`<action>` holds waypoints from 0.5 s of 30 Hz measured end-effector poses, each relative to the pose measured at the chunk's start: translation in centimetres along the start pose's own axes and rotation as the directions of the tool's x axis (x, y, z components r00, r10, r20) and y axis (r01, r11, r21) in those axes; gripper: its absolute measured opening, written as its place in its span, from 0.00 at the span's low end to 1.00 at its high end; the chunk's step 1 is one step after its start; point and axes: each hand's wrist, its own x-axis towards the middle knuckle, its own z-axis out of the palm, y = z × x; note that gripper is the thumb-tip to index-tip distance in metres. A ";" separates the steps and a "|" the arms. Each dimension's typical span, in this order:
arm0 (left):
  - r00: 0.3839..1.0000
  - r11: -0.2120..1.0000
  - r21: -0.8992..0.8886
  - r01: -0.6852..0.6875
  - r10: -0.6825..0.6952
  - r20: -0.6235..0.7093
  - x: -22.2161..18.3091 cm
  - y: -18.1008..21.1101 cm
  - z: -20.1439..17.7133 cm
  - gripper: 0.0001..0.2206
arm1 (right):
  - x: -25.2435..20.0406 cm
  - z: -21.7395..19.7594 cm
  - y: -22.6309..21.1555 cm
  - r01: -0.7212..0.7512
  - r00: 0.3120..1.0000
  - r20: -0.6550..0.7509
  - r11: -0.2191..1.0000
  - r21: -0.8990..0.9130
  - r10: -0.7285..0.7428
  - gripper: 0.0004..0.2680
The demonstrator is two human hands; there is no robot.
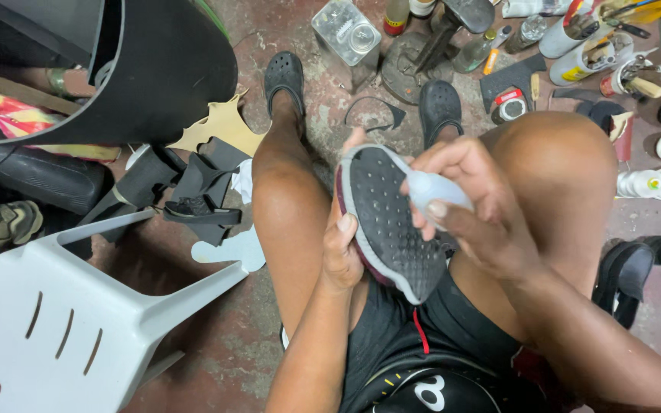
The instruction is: The person applies adhesive from a bottle onto the edges and sole of a shoe, using their fingers to spread the liquid along the contact surfaces.
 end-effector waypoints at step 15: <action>0.835 0.899 0.000 0.438 -0.407 0.372 -1.1 1.7 0.8 0.53 | -3.1 -4.9 -4.3 0.232 0.956 -0.156 0.967 -0.108 -0.247 0.15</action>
